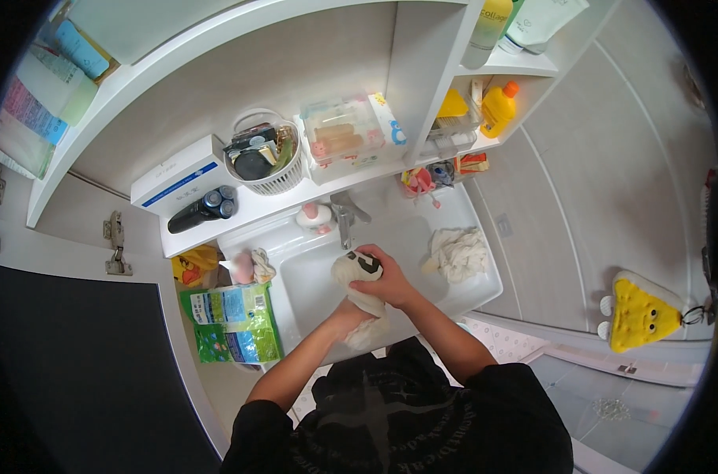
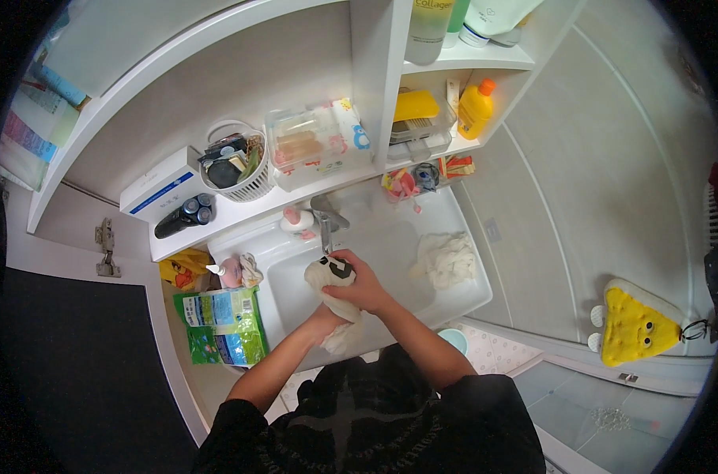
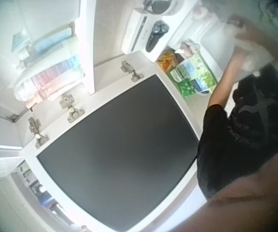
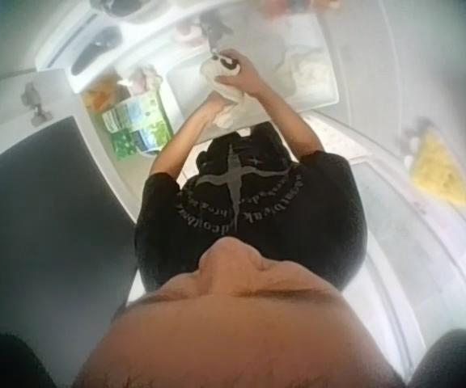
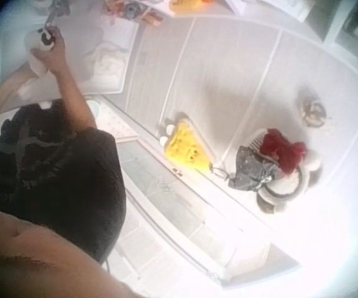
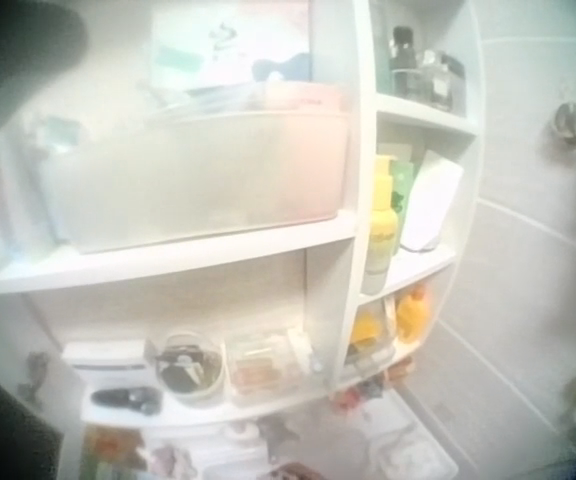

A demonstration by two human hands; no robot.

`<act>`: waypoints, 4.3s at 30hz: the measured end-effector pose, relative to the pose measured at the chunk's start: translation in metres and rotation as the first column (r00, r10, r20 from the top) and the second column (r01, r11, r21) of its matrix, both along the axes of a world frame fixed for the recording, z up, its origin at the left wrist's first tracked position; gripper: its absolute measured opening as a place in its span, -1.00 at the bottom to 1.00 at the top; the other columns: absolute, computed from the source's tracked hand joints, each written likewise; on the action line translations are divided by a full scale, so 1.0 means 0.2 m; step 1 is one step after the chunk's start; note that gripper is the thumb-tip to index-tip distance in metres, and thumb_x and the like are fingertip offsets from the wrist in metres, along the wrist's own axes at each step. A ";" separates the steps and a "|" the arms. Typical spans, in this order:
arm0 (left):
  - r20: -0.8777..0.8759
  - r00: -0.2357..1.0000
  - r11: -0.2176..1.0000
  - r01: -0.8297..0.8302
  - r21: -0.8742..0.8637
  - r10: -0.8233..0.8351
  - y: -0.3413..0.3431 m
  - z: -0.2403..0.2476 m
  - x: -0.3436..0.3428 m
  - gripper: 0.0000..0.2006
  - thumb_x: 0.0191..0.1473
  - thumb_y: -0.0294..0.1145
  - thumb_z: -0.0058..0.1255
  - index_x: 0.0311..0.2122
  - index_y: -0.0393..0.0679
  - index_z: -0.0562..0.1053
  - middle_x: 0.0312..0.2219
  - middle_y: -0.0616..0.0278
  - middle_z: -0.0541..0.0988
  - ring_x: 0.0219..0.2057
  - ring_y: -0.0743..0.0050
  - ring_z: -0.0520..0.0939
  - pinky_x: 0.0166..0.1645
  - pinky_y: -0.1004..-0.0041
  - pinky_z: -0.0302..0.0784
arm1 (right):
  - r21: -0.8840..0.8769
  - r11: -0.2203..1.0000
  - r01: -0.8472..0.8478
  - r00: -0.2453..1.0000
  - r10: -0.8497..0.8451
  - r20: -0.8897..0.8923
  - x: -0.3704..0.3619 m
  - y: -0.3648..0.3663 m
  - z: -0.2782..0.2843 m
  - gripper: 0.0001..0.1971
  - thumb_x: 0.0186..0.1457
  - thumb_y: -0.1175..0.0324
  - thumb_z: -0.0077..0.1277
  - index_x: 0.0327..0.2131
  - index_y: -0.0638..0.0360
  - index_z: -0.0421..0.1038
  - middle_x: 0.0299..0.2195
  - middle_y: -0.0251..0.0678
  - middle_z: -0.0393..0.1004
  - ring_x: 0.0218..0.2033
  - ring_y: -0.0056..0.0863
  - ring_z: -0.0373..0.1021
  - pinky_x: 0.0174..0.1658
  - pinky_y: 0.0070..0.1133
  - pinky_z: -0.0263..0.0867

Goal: The person washes and wrings out cloths in a bathroom sink by hand, repeatedly rubbing, unfolding, and twisting the fabric.

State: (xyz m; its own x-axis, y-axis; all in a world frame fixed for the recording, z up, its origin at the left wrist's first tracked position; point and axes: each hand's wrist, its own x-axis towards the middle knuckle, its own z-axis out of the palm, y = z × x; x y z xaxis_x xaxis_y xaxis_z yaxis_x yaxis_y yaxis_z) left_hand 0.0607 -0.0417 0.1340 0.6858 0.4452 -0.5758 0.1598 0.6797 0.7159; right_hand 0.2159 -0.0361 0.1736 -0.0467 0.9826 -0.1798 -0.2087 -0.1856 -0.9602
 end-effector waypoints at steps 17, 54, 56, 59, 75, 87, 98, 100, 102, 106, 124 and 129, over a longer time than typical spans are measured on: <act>0.325 0.779 0.678 -0.168 -0.715 0.536 0.04 -0.06 -0.14 -0.40 0.10 -0.38 0.02 0.24 -0.23 0.19 0.03 0.04 0.47 0.05 0.06 0.51 0.17 0.15 0.41 | -0.099 0.902 0.421 0.899 -0.429 -0.083 0.03 -0.03 -0.13 -0.35 -0.12 0.52 0.28 0.08 0.14 0.21 -0.11 -0.31 0.42 -0.09 -0.48 0.38 -0.01 -0.50 0.36; 0.083 0.996 0.988 -0.036 0.149 0.024 -0.05 0.20 -0.08 -0.47 -0.16 -0.48 0.32 -0.01 -0.23 0.43 -0.23 0.19 0.59 -0.23 0.36 0.62 -0.14 0.41 0.53 | 0.093 0.989 -0.117 0.938 0.079 0.337 0.09 0.05 0.24 -0.71 -0.21 0.40 0.25 -0.30 0.22 0.54 -0.33 -0.34 0.54 -0.31 -0.59 0.45 -0.19 -0.58 0.38; -0.012 1.000 0.988 -0.025 0.155 0.027 -0.04 0.16 -0.07 -0.49 -0.17 -0.46 0.34 -0.04 -0.23 0.45 -0.22 0.20 0.60 -0.20 0.36 0.62 -0.09 0.41 0.52 | 0.122 0.990 -0.063 0.936 0.016 0.353 0.05 0.04 0.19 -0.70 -0.22 0.37 0.26 -0.31 0.21 0.54 -0.34 -0.31 0.54 -0.33 -0.55 0.47 -0.21 -0.56 0.39; -0.067 0.994 0.944 -0.064 0.324 0.090 -0.05 0.06 -0.05 -0.50 -0.19 -0.42 0.36 -0.07 -0.24 0.47 -0.20 0.17 0.61 -0.19 0.35 0.63 -0.09 0.40 0.53 | 0.172 0.985 0.016 0.892 -0.092 0.442 0.01 0.04 0.14 -0.70 -0.23 0.31 0.26 -0.34 0.18 0.54 -0.38 -0.27 0.52 -0.38 -0.45 0.49 -0.26 -0.53 0.41; -0.297 0.907 0.820 -0.086 0.566 0.300 -0.02 -0.16 -0.04 -0.42 -0.27 -0.35 0.39 -0.06 -0.21 0.45 -0.23 0.15 0.63 -0.18 0.29 0.65 -0.11 0.38 0.53 | 0.288 0.954 0.080 0.743 -0.250 0.621 -0.11 0.08 0.00 -0.65 -0.29 0.25 0.33 -0.33 0.12 0.54 -0.39 -0.24 0.47 -0.38 -0.26 0.47 -0.28 -0.47 0.40; 0.179 0.767 0.785 -0.617 -0.062 0.616 0.04 -0.03 -0.04 -0.81 -0.05 -0.51 0.04 -0.26 -0.21 0.42 -0.54 0.23 0.45 -0.57 0.43 0.46 -0.47 0.48 0.39 | 0.018 0.996 0.090 0.995 -0.089 -0.040 0.01 -0.29 -0.44 -0.37 0.24 0.21 -0.08 0.32 0.11 0.00 0.25 -0.26 0.19 0.29 -0.39 0.07 0.26 -0.37 0.05; 0.172 0.556 0.530 -0.829 0.176 0.813 -0.02 -0.04 0.12 -0.73 -0.06 -0.62 0.18 -0.19 -0.29 0.46 -0.35 0.19 0.58 -0.29 0.38 0.60 -0.17 0.42 0.52 | -0.378 0.888 0.263 0.637 -0.454 -0.623 -0.20 -0.23 -0.25 -0.56 0.31 0.05 -0.17 0.09 0.13 0.30 -0.04 -0.31 0.42 -0.02 -0.48 0.37 0.02 -0.47 0.30; 0.156 0.574 0.490 -0.787 0.374 0.804 -0.04 -0.05 0.12 -0.57 -0.11 -0.61 0.26 -0.07 -0.34 0.44 -0.16 0.14 0.58 -0.16 0.38 0.60 -0.04 0.41 0.51 | -0.452 0.834 0.317 0.701 -0.527 -0.480 -0.24 -0.16 -0.24 -0.66 0.30 0.11 -0.12 -0.05 0.17 0.37 -0.19 -0.34 0.45 -0.17 -0.54 0.38 -0.11 -0.52 0.31; 0.122 0.558 0.441 -0.755 0.486 0.821 -0.09 -0.09 0.14 -0.57 -0.12 -0.59 0.28 -0.08 -0.34 0.44 -0.17 0.16 0.58 -0.17 0.39 0.60 -0.04 0.42 0.50 | -0.513 0.773 0.373 0.750 -0.577 -0.323 -0.30 -0.13 -0.24 -0.73 0.28 0.18 -0.07 -0.19 0.20 0.45 -0.34 -0.38 0.47 -0.32 -0.60 0.39 -0.23 -0.58 0.33; 0.131 0.525 0.390 -0.756 0.525 0.841 -0.12 -0.03 0.15 -0.56 -0.16 -0.55 0.32 -0.11 -0.32 0.46 -0.19 0.16 0.59 -0.19 0.40 0.60 -0.05 0.43 0.50 | -0.482 0.738 0.472 0.684 -0.652 -0.328 -0.32 -0.09 -0.34 -0.74 0.25 0.24 -0.02 -0.45 0.19 0.41 -0.52 -0.45 0.40 -0.51 -0.66 0.31 -0.43 -0.59 0.27; 0.099 0.706 0.419 -0.521 0.744 0.701 -0.05 -0.07 -0.03 -0.37 -0.31 -0.49 0.41 -0.03 -0.27 0.42 -0.18 0.13 0.61 -0.18 0.36 0.63 -0.04 0.39 0.53 | -0.448 0.894 -0.016 0.782 -0.267 -0.563 -0.30 -0.17 -0.46 -0.67 0.22 0.41 -0.12 0.05 0.25 0.33 -0.02 -0.23 0.47 -0.03 -0.41 0.44 0.03 -0.46 0.37; 0.084 0.740 0.362 -0.421 0.831 0.667 0.05 0.01 -0.04 -0.32 -0.40 -0.42 0.45 -0.04 -0.26 0.43 -0.21 0.11 0.63 -0.21 0.37 0.66 -0.08 0.38 0.56 | -0.394 0.871 -0.293 0.486 -0.219 -0.846 -0.26 -0.19 -0.44 -0.61 0.26 0.32 -0.10 0.13 0.15 0.27 0.03 -0.31 0.44 0.03 -0.43 0.40 0.10 -0.44 0.32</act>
